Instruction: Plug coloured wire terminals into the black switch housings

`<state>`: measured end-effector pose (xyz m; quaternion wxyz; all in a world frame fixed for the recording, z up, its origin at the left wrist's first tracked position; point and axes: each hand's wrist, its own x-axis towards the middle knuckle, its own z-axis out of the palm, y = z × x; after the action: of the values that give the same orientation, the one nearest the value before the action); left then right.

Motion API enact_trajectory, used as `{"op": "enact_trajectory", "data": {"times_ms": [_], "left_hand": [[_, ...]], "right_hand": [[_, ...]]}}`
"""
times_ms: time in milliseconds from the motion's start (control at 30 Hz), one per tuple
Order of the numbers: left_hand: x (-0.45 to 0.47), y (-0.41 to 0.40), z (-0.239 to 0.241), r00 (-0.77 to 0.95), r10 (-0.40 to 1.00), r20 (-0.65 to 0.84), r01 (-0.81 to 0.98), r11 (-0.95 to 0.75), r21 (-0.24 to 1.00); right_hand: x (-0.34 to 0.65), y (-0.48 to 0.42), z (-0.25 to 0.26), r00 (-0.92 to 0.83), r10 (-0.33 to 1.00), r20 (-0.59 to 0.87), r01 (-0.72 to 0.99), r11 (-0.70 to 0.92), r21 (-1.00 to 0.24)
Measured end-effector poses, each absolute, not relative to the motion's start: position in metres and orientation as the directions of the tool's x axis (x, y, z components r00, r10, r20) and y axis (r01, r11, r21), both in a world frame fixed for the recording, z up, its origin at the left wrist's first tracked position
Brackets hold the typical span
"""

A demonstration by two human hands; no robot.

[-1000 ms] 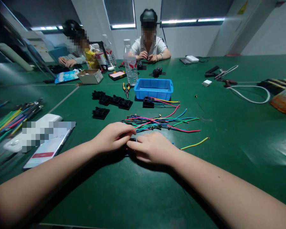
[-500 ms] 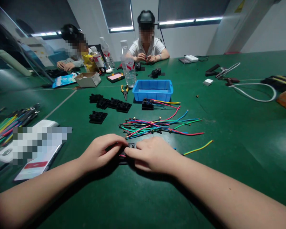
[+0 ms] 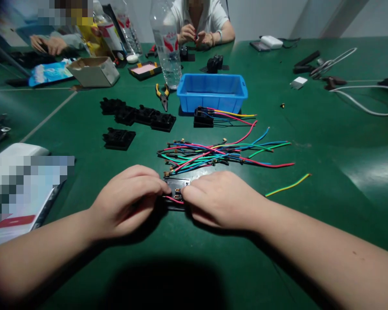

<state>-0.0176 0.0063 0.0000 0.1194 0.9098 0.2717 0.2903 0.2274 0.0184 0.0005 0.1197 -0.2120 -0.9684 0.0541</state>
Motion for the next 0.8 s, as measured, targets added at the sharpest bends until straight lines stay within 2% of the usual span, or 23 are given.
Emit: {"op": "enact_trajectory", "data": {"times_ms": [133, 400, 600, 800], "left_hand": [[-0.0169, 0.0067, -0.0016, 0.695, 0.555, 0.457, 0.433, -0.831, 0.35], [-0.0145, 0.0087, 0.0013, 0.745, 0.511, 0.428, 0.396, -0.856, 0.333], [-0.0117, 0.0095, 0.0024, 0.755, 0.526, 0.391, 0.407, -0.844, 0.35], [-0.0161, 0.0135, 0.0004, 0.759, 0.497, 0.421, 0.361, -0.859, 0.364]], "right_hand": [[0.2268, 0.0191, 0.0021, -0.889, 0.416, 0.19, 0.39, 0.906, -0.163], [0.229, 0.0186, 0.005, -0.916, 0.359, 0.178, 0.357, 0.933, -0.048], [0.2291, 0.0198, 0.0074, -0.897, 0.404, 0.179, 0.399, 0.915, -0.062], [0.2301, 0.0182, 0.0096, -0.926, 0.327, 0.187, 0.351, 0.929, 0.117]]}}
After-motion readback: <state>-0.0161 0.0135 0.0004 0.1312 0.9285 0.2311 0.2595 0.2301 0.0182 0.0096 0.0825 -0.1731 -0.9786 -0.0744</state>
